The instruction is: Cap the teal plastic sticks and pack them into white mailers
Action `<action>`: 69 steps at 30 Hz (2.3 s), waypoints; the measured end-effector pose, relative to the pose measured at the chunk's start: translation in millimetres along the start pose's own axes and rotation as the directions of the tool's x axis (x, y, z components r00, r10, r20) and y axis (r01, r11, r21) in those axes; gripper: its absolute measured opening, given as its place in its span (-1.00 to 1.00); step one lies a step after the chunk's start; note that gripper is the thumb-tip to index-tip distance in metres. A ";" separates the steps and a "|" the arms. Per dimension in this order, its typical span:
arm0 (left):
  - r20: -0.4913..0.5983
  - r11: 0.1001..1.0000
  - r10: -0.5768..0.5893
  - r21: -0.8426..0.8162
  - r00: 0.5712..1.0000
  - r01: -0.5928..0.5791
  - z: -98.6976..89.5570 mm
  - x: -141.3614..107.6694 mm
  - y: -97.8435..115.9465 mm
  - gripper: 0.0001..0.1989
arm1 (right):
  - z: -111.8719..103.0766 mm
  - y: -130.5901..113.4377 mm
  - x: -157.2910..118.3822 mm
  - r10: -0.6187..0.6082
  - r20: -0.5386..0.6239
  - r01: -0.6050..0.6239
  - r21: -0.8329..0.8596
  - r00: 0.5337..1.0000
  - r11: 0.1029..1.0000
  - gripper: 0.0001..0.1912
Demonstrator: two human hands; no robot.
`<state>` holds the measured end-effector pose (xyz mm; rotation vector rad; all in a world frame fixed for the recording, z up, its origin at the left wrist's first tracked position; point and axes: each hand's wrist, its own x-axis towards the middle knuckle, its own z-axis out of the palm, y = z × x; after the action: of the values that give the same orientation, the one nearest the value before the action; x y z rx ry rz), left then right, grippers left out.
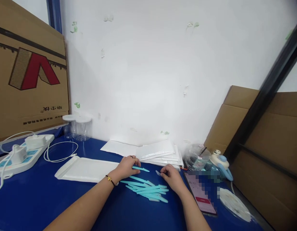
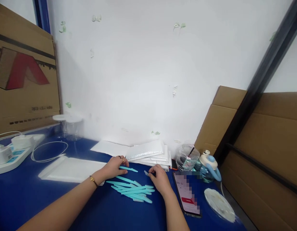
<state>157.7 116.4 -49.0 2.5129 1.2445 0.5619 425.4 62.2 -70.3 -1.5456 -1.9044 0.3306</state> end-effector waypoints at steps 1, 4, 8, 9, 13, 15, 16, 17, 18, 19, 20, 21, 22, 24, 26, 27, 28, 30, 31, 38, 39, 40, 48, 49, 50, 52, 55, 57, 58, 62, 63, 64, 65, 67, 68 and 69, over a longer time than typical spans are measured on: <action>0.045 0.999 0.036 -0.015 0.998 -0.035 -0.4 -1.9 2.5 -0.74 | 0.0 -3.3 -0.4 -0.013 0.013 0.013 0.012 1.000 1.000 -0.93; 0.170 0.994 0.098 -0.058 0.981 -0.089 0.8 -5.7 8.2 -0.81 | 3.9 -13.0 -2.6 -0.032 0.099 0.026 0.059 0.995 0.998 -0.90; 0.154 0.996 0.082 -0.040 0.985 -0.077 5.9 -5.7 10.4 -0.88 | 12.7 -21.7 -5.6 -0.022 0.179 0.005 0.092 0.984 0.996 -0.89; 0.131 0.997 0.068 -0.033 0.989 -0.065 7.1 -5.0 10.5 -0.88 | 13.8 -23.3 -6.0 -0.030 0.191 0.011 0.103 0.981 0.995 -0.89; 0.058 0.999 0.011 -0.049 0.998 -0.008 11.6 -1.4 10.4 -0.87 | 11.7 -31.1 -6.1 -0.077 0.204 0.058 0.099 0.976 0.993 -0.84; 0.048 0.996 -0.009 -0.083 0.999 0.013 13.7 0.4 10.4 -0.86 | 8.9 -35.2 -6.1 -0.094 0.208 0.086 0.048 0.974 0.995 -0.85; 0.052 0.994 -0.022 -0.105 0.998 0.027 14.5 1.2 10.3 -0.85 | 7.7 -36.5 -6.1 -0.101 0.209 0.099 0.021 0.973 0.995 -0.86; 0.058 0.991 -0.035 -0.125 0.998 0.042 15.0 2.0 10.0 -0.85 | 6.6 -37.0 -6.1 -0.106 0.208 0.109 -0.002 0.972 0.994 -0.86; 0.063 0.989 -0.046 -0.140 0.997 0.055 15.0 2.6 9.4 -0.84 | 5.5 -36.3 -5.9 -0.108 0.204 0.114 -0.021 0.973 0.993 -0.86; 0.062 0.987 -0.054 -0.146 0.997 0.063 14.5 3.1 8.4 -0.84 | 4.4 -34.4 -5.5 -0.105 0.197 0.114 -0.035 0.975 0.993 -0.85; 0.051 0.987 -0.060 -0.143 0.997 0.067 13.5 3.6 6.8 -0.84 | 3.0 -31.3 -4.9 -0.096 0.184 0.107 -0.047 0.978 0.993 -0.84; 0.033 0.989 -0.065 -0.132 0.997 0.068 12.2 4.1 4.6 -0.85 | 1.3 -27.4 -4.2 -0.083 0.167 0.094 -0.056 0.982 0.994 -0.84; 0.013 0.991 -0.074 -0.114 0.997 0.075 10.8 4.4 2.0 -0.85 | -1.0 -22.9 -3.5 -0.066 0.147 0.076 -0.064 0.987 0.995 -0.83; -0.012 0.992 -0.099 -0.079 0.995 0.098 8.2 5.0 -3.8 -0.86 | -6.9 -14.3 -2.7 -0.028 0.103 0.036 -0.077 0.994 0.996 -0.85; -0.035 0.992 -0.116 -0.048 0.993 0.115 6.9 5.1 -8.4 -0.86 | -13.7 -8.1 -3.5 0.000 0.063 0.006 -0.085 0.998 0.996 -0.89; -0.054 0.993 -0.118 -0.034 0.992 0.116 6.6 4.9 -9.6 -0.83 | -16.9 -6.2 -4.6 0.006 0.053 -0.001 -0.081 0.999 0.997 -0.91; -0.079 0.993 -0.115 -0.026 0.990 0.113 6.3 4.4 -9.8 -0.79 | -19.6 -5.0 -6.1 0.011 0.060 -0.007 -0.069 0.998 0.998 -0.91; -0.120 0.995 -0.096 -0.036 0.988 0.093 5.5 2.5 -7.2 -0.72 | -23.0 -3.8 -9.8 0.029 0.132 -0.027 -0.023 0.991 0.999 -0.92; -0.121 0.996 -0.082 -0.054 0.989 0.075 4.8 1.1 -4.5 -0.71 | -23.4 -3.5 -11.7 0.039 0.181 -0.039 -0.001 0.983 0.999 -0.94; 0.103 0.988 0.095 -0.130 0.990 -0.082 1.6 -12.3 23.3 -0.70 | -11.4 -4.0 -14.6 0.034 0.310 -0.044 0.026 0.950 0.999 -0.96; 0.107 0.988 0.115 -0.120 0.988 -0.102 2.1 -13.3 26.3 -0.71 | -9.6 -4.5 -14.2 0.022 0.316 -0.036 0.038 0.948 0.999 -0.96; 0.109 0.988 0.124 -0.108 0.986 -0.112 2.8 -13.9 28.5 -0.73 | -8.0 -5.1 -13.9 0.010 0.318 -0.027 0.048 0.948 0.999 -0.96; 0.027 0.995 0.091 -0.029 0.995 -0.090 10.6 -7.8 23.6 -0.88 | -4.3 -16.9 -11.2 -0.037 0.218 0.021 0.077 0.975 0.997 -0.95; 0.024 0.995 0.097 -0.019 0.995 -0.097 10.8 -7.1 22.5 -0.88 | -4.4 -18.0 -10.6 -0.038 0.200 0.020 0.092 0.979 0.996 -0.95; 0.030 0.994 0.106 -0.007 0.994 -0.106 10.5 -6.5 21.6 -0.89 | -4.5 -18.3 -9.9 -0.038 0.192 0.017 0.111 0.981 0.994 -0.94; 0.032 0.993 0.119 0.017 0.992 -0.119 8.4 -5.2 19.4 -0.89 | -4.5 -16.2 -8.5 -0.030 0.192 0.001 0.149 0.981 0.989 -0.92; -0.018 0.992 0.097 0.083 0.995 -0.096 2.7 -2.7 13.0 -0.86 | -4.4 -6.1 -6.2 0.011 0.163 -0.037 0.160 0.987 0.986 -0.91; -0.047 0.990 0.038 0.135 0.998 -0.032 -1.2 -1.7 6.8 -0.85 | -4.3 2.1 -4.5 0.051 0.112 -0.065 0.127 0.992 0.990 -0.88; -0.059 0.989 0.005 0.150 0.998 0.003 -2.7 -1.7 3.8 -0.86 | -4.2 5.4 -3.8 0.065 0.089 -0.074 0.102 0.994 0.992 -0.88; -0.078 0.987 -0.046 0.149 0.996 0.057 -4.7 -5.5 -0.8 -0.75 | -4.2 4.9 -2.3 0.026 -0.008 -0.026 -0.015 1.000 1.000 -0.94; -0.054 0.988 -0.037 0.149 0.998 0.045 -4.3 -6.9 0.2 -0.71 | -4.2 1.0 -2.6 0.001 -0.016 -0.001 -0.028 1.000 1.000 -0.93; -0.016 0.988 -0.029 0.151 0.999 0.031 -3.5 -8.1 2.0 -0.71 | -3.9 -4.1 -3.2 -0.020 -0.009 0.020 -0.028 1.000 0.999 -0.93; 0.027 0.989 -0.023 0.150 0.999 0.019 -2.3 -9.1 4.1 -0.75 | -3.2 -10.0 -4.2 -0.035 0.012 0.036 -0.016 0.999 0.999 -0.91; 0.085 0.991 -0.019 0.135 0.996 0.007 0.9 -10.1 9.0 -0.85 | -0.1 -22.1 -6.6 -0.054 0.081 0.052 0.021 0.995 0.998 -0.88; 0.096 0.993 -0.018 0.118 0.995 0.006 2.7 -10.1 11.4 -0.89 | 2.2 -27.7 -7.8 -0.059 0.112 0.055 0.037 0.992 0.998 -0.87; 0.098 0.995 -0.013 0.097 0.995 0.004 4.5 -9.9 13.7 -0.91 | 4.7 -32.5 -8.7 -0.062 0.137 0.056 0.048 0.989 0.997 -0.86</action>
<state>163.9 100.0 -49.5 2.5785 1.2746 0.3795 398.1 46.1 -58.2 -1.4680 -2.0312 0.4608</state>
